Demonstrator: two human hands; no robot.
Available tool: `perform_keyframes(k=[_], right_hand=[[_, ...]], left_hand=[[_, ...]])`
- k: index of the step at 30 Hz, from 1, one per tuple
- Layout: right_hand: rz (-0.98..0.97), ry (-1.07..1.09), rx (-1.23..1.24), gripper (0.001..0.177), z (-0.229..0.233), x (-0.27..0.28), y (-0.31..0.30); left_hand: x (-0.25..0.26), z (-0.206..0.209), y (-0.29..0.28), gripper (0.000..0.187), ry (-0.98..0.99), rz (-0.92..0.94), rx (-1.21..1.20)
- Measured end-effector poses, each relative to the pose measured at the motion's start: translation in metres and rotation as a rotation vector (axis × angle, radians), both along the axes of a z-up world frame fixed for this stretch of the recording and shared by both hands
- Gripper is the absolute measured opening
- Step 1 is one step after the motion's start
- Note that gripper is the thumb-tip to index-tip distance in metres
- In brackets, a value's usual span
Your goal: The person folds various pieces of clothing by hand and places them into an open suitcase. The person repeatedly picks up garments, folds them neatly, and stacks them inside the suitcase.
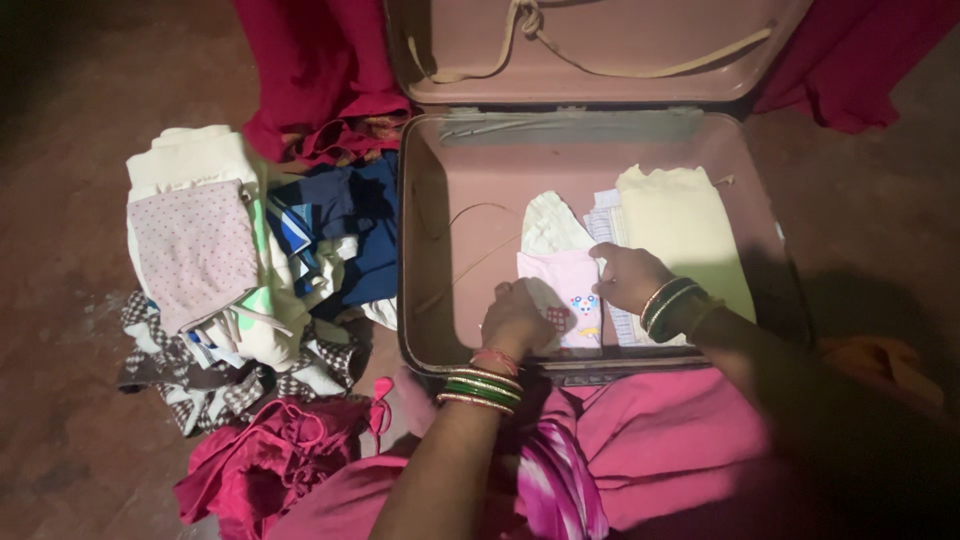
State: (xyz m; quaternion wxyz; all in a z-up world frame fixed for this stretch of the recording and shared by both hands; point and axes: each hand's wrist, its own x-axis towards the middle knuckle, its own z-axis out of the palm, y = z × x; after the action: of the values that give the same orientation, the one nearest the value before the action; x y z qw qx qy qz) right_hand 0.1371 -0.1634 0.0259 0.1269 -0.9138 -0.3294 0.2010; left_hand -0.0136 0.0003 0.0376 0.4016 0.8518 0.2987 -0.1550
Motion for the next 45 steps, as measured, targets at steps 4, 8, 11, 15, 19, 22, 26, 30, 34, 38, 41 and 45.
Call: perform_keyframes(k=[4,8,11,15,19,22,26,30,34,38,41,45], right_hand=[[0.056,0.155,0.13,0.057,-0.003,-0.004,0.002],[0.101,0.175,0.062,0.064,-0.017,-0.002,-0.001],[0.12,0.181,0.021,0.066,-0.032,0.005,-0.003],[0.149,0.159,0.02,0.071,-0.05,0.01,-0.005],[0.156,0.135,0.026,0.074,-0.057,0.009,-0.003],[0.18,0.102,0.066,0.068,-0.048,0.008,-0.003],[0.132,0.144,0.127,0.062,-0.027,0.0,0.003],[0.207,0.093,0.23,0.07,-0.014,-0.009,0.012],[0.203,0.128,0.118,0.076,-0.017,-0.011,0.016],[0.374,0.011,0.193,0.072,-0.023,-0.009,0.015],[0.358,0.026,0.204,0.072,-0.027,-0.009,0.013],[0.301,0.067,0.157,0.071,-0.024,-0.01,0.015]], left_hand=[[0.001,0.004,-0.004,0.076,-0.02,0.027,0.015],[0.007,-0.008,-0.001,0.07,-0.033,-0.137,-0.009],[0.008,-0.021,-0.003,0.067,-0.018,-0.344,0.069],[0.006,-0.03,-0.007,0.055,-0.042,-0.31,0.001],[0.004,-0.023,-0.005,0.051,-0.039,-0.352,-0.004],[0.002,-0.012,-0.004,0.055,-0.072,-0.317,0.032],[-0.003,0.005,-0.005,0.048,-0.095,-0.296,-0.02],[-0.008,0.018,-0.008,0.066,-0.117,-0.317,-0.117],[-0.007,0.023,-0.012,0.069,-0.051,-0.479,-0.02],[-0.002,0.021,-0.015,0.074,0.059,-0.53,0.006],[0.0,0.014,-0.017,0.073,0.084,-0.587,0.028],[0.0,0.009,-0.018,0.073,0.1,-0.56,0.041]])
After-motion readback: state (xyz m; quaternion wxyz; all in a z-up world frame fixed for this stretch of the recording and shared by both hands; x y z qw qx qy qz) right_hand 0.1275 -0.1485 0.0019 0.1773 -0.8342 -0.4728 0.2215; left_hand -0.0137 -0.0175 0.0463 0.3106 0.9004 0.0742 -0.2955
